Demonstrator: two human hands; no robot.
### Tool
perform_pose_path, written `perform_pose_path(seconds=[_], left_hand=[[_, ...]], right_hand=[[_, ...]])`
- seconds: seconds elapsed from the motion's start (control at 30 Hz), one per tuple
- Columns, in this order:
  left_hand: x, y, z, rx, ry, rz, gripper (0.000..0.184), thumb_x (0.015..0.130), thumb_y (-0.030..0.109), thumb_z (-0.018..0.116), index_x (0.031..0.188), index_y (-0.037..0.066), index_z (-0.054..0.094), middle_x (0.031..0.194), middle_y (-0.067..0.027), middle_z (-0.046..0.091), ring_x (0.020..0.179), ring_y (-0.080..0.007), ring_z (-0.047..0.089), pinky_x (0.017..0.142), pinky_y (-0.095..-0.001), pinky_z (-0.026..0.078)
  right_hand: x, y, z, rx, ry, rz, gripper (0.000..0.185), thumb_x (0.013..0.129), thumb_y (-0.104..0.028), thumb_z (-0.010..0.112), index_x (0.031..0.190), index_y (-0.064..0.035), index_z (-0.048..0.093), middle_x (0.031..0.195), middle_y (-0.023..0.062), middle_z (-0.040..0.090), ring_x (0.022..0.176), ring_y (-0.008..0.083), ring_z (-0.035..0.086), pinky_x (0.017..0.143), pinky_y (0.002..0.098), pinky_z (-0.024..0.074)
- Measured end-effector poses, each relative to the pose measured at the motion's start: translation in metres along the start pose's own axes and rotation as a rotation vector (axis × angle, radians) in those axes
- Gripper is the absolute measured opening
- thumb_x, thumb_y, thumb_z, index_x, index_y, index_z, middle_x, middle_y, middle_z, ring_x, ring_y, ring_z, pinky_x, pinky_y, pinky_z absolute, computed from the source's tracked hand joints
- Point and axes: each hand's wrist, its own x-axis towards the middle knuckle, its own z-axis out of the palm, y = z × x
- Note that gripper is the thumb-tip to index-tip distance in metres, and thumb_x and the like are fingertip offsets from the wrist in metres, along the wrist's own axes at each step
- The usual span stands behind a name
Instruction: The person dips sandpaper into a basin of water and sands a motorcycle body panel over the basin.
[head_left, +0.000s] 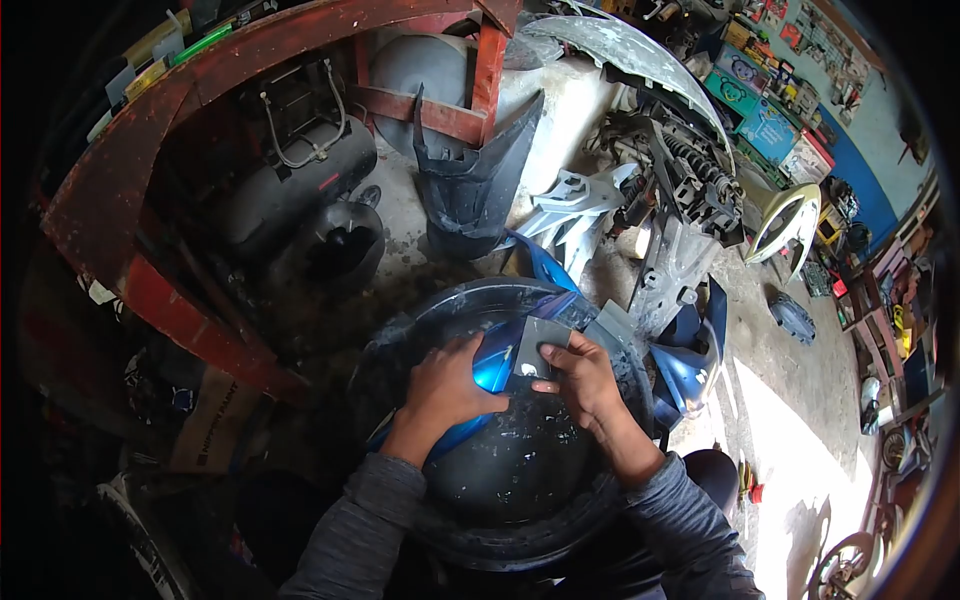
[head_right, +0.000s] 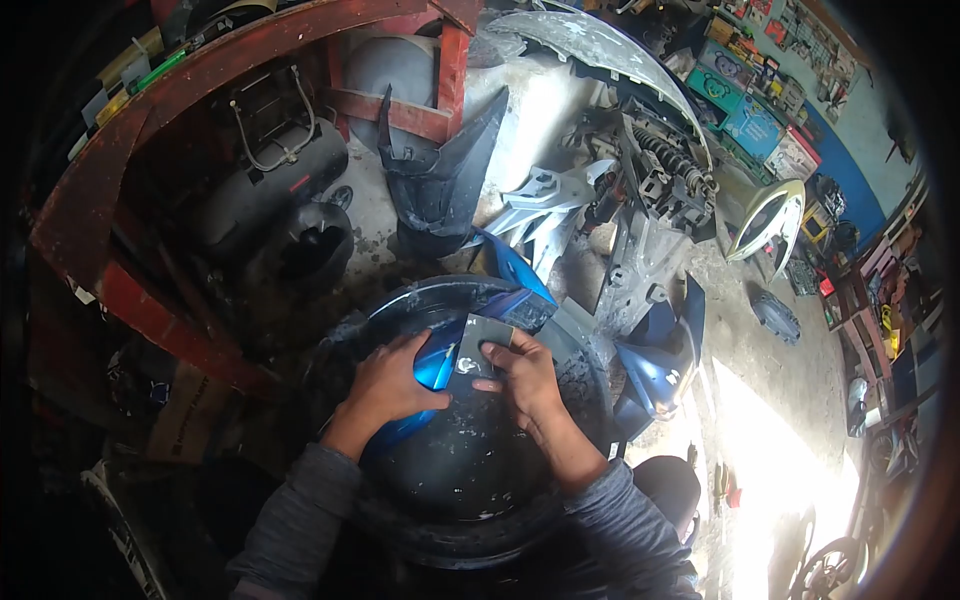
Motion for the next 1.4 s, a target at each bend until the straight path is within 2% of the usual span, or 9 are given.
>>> perform_pose_path(seconds=[0.13, 0.33, 0.57, 0.67, 0.87, 0.97, 1.07, 1.23, 1.4], left_hand=[[0.0, 0.0, 0.001, 0.008, 0.0, 0.0, 0.113, 0.06, 0.048, 0.087, 0.159, 0.013, 0.044, 0.156, -0.0176, 0.052, 0.139, -0.0411, 0.054, 0.114, -0.049, 0.046], [-0.002, 0.001, 0.001, -0.008, 0.027, 0.037, 0.107, 0.063, 0.044, 0.087, 0.156, 0.009, 0.047, 0.152, -0.0193, 0.055, 0.134, -0.0454, 0.056, 0.109, -0.0541, 0.049], [-0.002, 0.002, 0.0, -0.005, 0.02, 0.025, 0.106, 0.064, 0.044, 0.087, 0.156, 0.009, 0.047, 0.152, -0.0192, 0.055, 0.133, -0.0472, 0.056, 0.109, -0.0544, 0.049], [-0.002, 0.003, -0.001, 0.02, -0.01, -0.003, 0.112, 0.063, 0.048, 0.089, 0.159, 0.013, 0.044, 0.155, -0.0175, 0.053, 0.137, -0.0409, 0.055, 0.113, -0.049, 0.046], [-0.002, 0.001, 0.0, -0.007, 0.023, 0.034, 0.107, 0.064, 0.045, 0.088, 0.157, 0.01, 0.046, 0.154, -0.0183, 0.054, 0.134, -0.0467, 0.055, 0.111, -0.0538, 0.048], [-0.002, 0.001, 0.0, -0.003, 0.004, 0.02, 0.107, 0.064, 0.045, 0.088, 0.157, 0.01, 0.046, 0.154, -0.0188, 0.053, 0.135, -0.0468, 0.055, 0.111, -0.0537, 0.048], [0.002, -0.004, 0.004, -0.033, 0.012, 0.051, 0.107, 0.065, 0.045, 0.088, 0.156, 0.009, 0.046, 0.155, -0.0191, 0.053, 0.137, -0.0464, 0.054, 0.112, -0.0537, 0.047], [0.001, -0.005, 0.002, -0.03, -0.004, 0.035, 0.107, 0.064, 0.044, 0.088, 0.156, 0.009, 0.046, 0.155, -0.0196, 0.053, 0.14, -0.0461, 0.052, 0.115, -0.0525, 0.045], [0.002, -0.002, 0.0, -0.003, -0.014, 0.017, 0.11, 0.064, 0.044, 0.087, 0.159, 0.01, 0.043, 0.154, -0.0186, 0.054, 0.138, -0.0417, 0.054, 0.115, -0.0475, 0.046]], right_hand=[[-0.002, 0.005, -0.004, -0.123, 0.006, -0.026, 0.038, 0.092, -0.003, 0.075, 0.13, -0.0052, 0.068, 0.109, 0.004, 0.074, 0.09, 0.0141, 0.071, 0.068, 0.0306, 0.0613], [-0.003, 0.012, 0.0, -0.179, 0.083, -0.111, 0.036, 0.089, -0.001, 0.077, 0.124, -0.0023, 0.07, 0.103, 0.0049, 0.075, 0.078, 0.0125, 0.07, 0.063, 0.0232, 0.0529], [0.004, 0.018, -0.002, -0.041, 0.055, -0.127, 0.033, 0.089, 0.001, 0.073, 0.122, -0.0024, 0.068, 0.103, 0.0074, 0.074, 0.084, 0.0122, 0.069, 0.068, 0.0235, 0.0547], [-0.005, 0.004, 0.006, -0.078, 0.126, -0.099, 0.03, 0.09, 0.003, 0.071, 0.119, -0.0027, 0.068, 0.104, 0.0079, 0.072, 0.088, 0.0132, 0.069, 0.072, 0.0252, 0.0553], [0.018, 0.022, -0.018, -0.267, 0.17, -0.341, 0.028, 0.09, 0.004, 0.068, 0.116, -0.0066, 0.071, 0.109, 0.0059, 0.07, 0.09, 0.0165, 0.068, 0.077, 0.0283, 0.0541], [-0.003, 0.017, -0.004, -0.935, 0.221, -0.977, 0.027, 0.078, 0.002, 0.074, 0.103, -0.0091, 0.079, 0.099, 0.0096, 0.064, 0.096, 0.0281, 0.065, 0.079, 0.0362, 0.0544], [-0.017, 0.022, 0.012, -1.251, 0.037, -1.145, 0.043, 0.068, 0.001, 0.079, 0.11, -0.0051, 0.077, 0.108, 0.0111, 0.062, 0.099, 0.0317, 0.062, 0.085, 0.0386, 0.0554], [-0.014, 0.032, 0.006, -1.279, -0.167, -1.104, 0.073, 0.062, 0.001, 0.079, 0.133, -0.012, 0.07, 0.13, 0.0128, 0.061, 0.111, 0.0344, 0.06, 0.096, 0.0436, 0.0555], [-0.014, 0.036, -0.003, -1.374, -0.101, -1.176, 0.077, 0.061, 0.002, 0.079, 0.136, -0.0128, 0.07, 0.125, 0.0125, 0.061, 0.112, 0.0349, 0.059, 0.095, 0.0442, 0.0548]])
